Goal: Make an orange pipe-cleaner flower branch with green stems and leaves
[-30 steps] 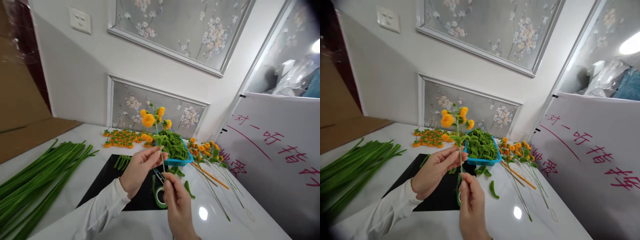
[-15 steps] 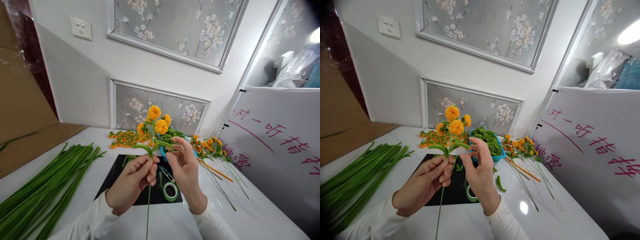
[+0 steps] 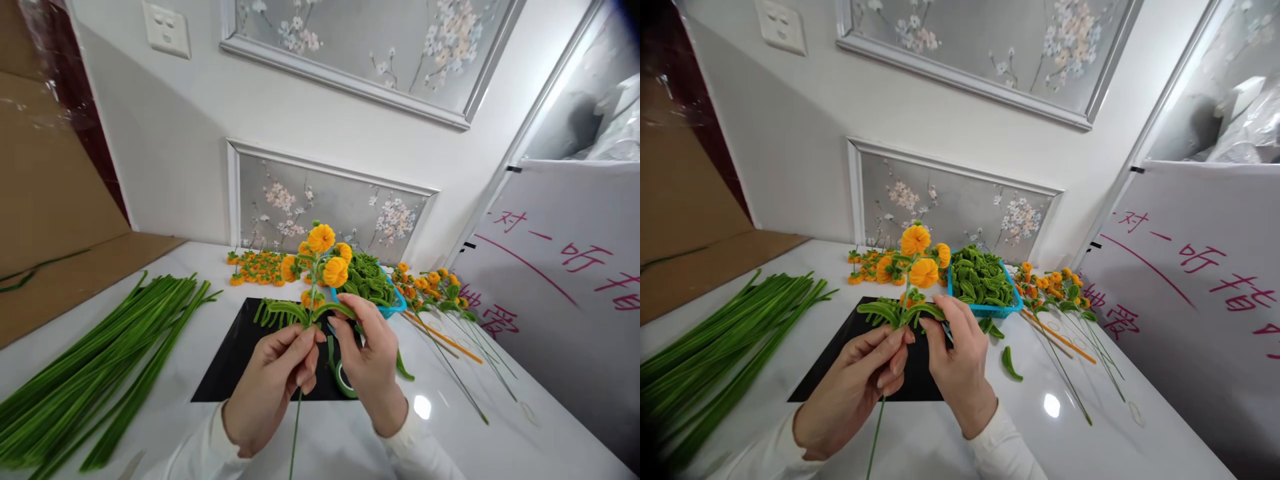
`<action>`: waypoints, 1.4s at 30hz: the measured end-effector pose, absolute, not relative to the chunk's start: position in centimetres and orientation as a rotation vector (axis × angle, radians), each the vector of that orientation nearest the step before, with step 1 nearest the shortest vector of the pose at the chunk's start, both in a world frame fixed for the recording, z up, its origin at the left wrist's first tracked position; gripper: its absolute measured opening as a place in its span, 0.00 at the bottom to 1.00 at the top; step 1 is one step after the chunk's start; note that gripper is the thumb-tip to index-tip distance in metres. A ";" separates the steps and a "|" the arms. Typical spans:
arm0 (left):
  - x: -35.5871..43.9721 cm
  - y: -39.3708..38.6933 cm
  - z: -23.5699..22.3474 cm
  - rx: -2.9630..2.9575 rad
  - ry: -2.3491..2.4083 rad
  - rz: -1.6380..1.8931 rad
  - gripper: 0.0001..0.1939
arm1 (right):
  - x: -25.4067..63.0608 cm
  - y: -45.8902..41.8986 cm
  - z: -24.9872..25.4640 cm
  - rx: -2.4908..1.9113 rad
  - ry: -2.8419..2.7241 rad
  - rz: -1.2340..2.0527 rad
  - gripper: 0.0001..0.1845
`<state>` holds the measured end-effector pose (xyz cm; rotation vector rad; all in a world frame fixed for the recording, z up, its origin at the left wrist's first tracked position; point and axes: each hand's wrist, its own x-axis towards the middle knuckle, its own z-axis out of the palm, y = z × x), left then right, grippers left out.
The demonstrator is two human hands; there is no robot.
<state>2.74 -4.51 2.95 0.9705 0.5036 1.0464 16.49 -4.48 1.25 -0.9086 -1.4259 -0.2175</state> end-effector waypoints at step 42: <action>1.9 1.5 1.1 0.911 0.417 0.910 0.10 | 16.6 -0.7 1.3 -1.111 -1.737 -0.781 0.08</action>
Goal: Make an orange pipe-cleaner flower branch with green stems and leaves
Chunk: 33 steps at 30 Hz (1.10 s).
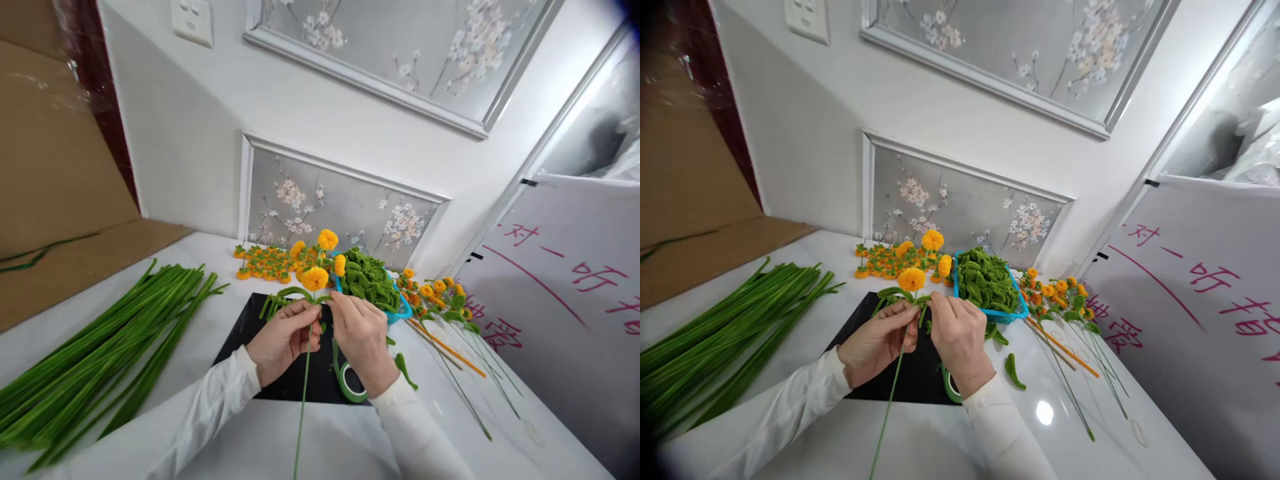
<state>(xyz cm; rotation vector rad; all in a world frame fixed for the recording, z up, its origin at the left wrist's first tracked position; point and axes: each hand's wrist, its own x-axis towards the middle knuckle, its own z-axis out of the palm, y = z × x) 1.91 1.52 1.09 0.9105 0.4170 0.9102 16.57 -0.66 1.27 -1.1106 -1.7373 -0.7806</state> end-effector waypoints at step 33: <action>2.0 3.0 1.3 1.395 0.515 0.878 0.13 | 16.7 -0.7 2.1 -0.864 -0.924 1.206 0.07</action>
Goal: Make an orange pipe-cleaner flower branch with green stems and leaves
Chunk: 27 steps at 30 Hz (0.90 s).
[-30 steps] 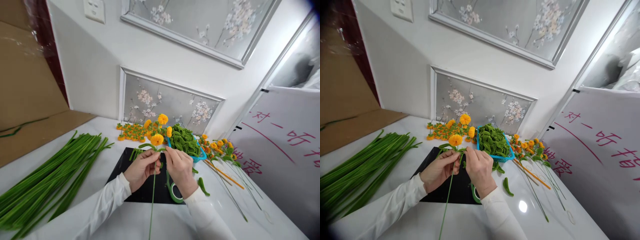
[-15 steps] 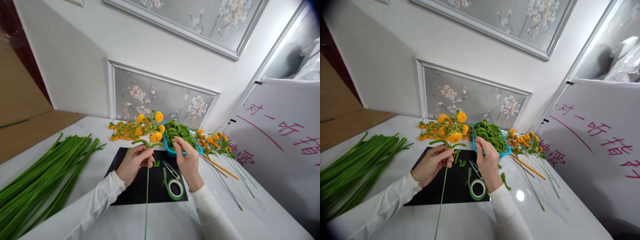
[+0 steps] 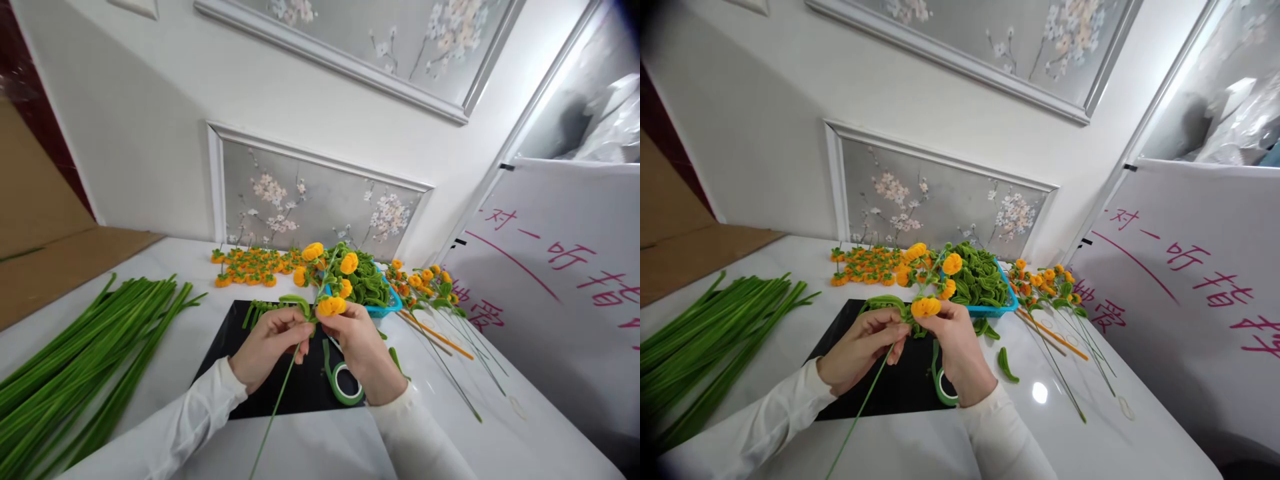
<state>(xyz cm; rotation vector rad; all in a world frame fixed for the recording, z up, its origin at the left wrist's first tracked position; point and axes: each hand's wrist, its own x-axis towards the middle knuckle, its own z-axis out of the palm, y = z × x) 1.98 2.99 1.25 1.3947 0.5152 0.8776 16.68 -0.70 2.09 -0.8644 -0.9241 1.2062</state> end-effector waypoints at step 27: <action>1.7 0.7 1.9 1.995 0.936 1.374 0.10 | 18.7 -2.9 2.4 -0.890 -1.638 -0.149 0.15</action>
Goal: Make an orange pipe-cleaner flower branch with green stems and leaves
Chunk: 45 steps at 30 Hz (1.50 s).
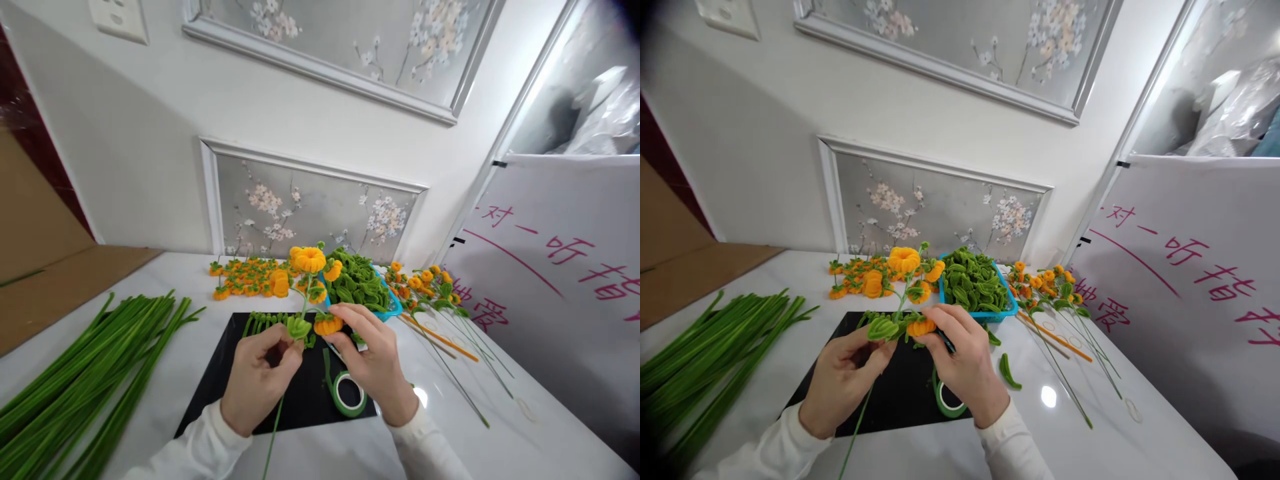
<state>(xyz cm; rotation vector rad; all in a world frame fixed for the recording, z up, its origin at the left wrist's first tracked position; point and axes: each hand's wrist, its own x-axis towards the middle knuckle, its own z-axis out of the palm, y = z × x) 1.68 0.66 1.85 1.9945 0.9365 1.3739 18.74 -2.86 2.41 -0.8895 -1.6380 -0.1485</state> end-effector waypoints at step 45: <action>2.0 1.1 1.7 1.353 0.508 0.871 0.15 | 19.2 -3.9 5.1 -1.063 -1.516 -0.246 0.18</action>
